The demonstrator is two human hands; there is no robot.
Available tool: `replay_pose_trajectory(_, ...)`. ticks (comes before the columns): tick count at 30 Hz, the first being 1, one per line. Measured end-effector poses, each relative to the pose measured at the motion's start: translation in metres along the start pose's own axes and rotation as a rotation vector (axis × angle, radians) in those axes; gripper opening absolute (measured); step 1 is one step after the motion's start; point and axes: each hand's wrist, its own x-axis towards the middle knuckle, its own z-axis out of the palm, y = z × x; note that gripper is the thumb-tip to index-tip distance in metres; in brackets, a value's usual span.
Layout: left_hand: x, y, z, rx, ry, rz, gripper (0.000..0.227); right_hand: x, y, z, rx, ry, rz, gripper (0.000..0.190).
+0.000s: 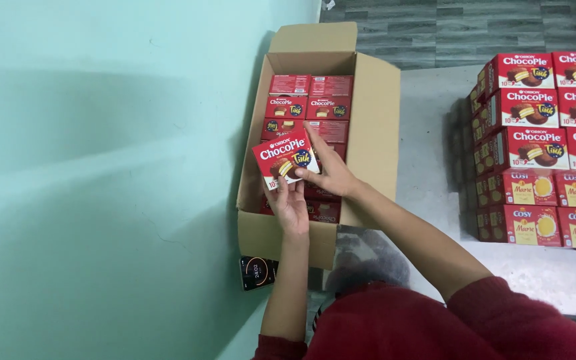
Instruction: The person transfers small red snack boxes from a table into a larger cardboard box. They pick up each box and place it inside, arranging them in rows. The process is repeated for multiple boxes throughout the clip.
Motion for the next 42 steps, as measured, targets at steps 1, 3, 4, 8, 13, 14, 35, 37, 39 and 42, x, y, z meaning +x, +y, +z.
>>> replay_pose_trajectory(1,0.001,-0.002,-0.002,-0.003,0.004,0.003,0.060,0.000,0.009,0.001,0.000,-0.006,0.000,0.110)
replay_pose_trajectory(3,0.003,-0.005,-0.007,0.005,0.014,0.017,0.068,-0.001,0.028,0.003,-0.023,-0.001,0.001,0.111)
replay_pose_trajectory(4,0.003,-0.006,-0.007,0.003,0.016,0.017,0.068,-0.001,0.030,0.004,-0.024,-0.004,0.002,0.111)
replay_pose_trajectory(8,0.004,-0.007,-0.008,0.038,-0.011,0.049,0.072,-0.002,0.038,0.006,-0.043,-0.030,0.001,0.109)
replay_pose_trajectory(13,0.005,-0.008,-0.011,0.049,-0.026,0.049,0.074,-0.001,0.036,0.005,-0.058,-0.033,-0.011,0.109)
replay_pose_trajectory(14,0.005,-0.009,-0.011,0.052,-0.030,0.055,0.073,-0.002,0.039,0.006,-0.055,-0.029,-0.016,0.108)
replay_pose_trajectory(35,-0.039,-0.011,0.063,0.888,-0.248,0.423,0.071,-0.033,-0.016,-0.050,0.147,0.290,0.052,0.107)
replay_pose_trajectory(37,-0.047,-0.015,0.086,0.954,-0.378,0.474,0.072,-0.045,-0.020,-0.071,0.155,0.395,0.070,0.105)
replay_pose_trajectory(39,-0.061,-0.016,0.112,1.286,-0.448,0.659,0.060,-0.057,-0.024,-0.093,0.215,0.464,0.038,0.105)
replay_pose_trajectory(42,-0.082,-0.052,0.128,1.298,-0.619,0.728,0.056,-0.084,-0.033,-0.133,0.328,0.603,0.013,0.103)
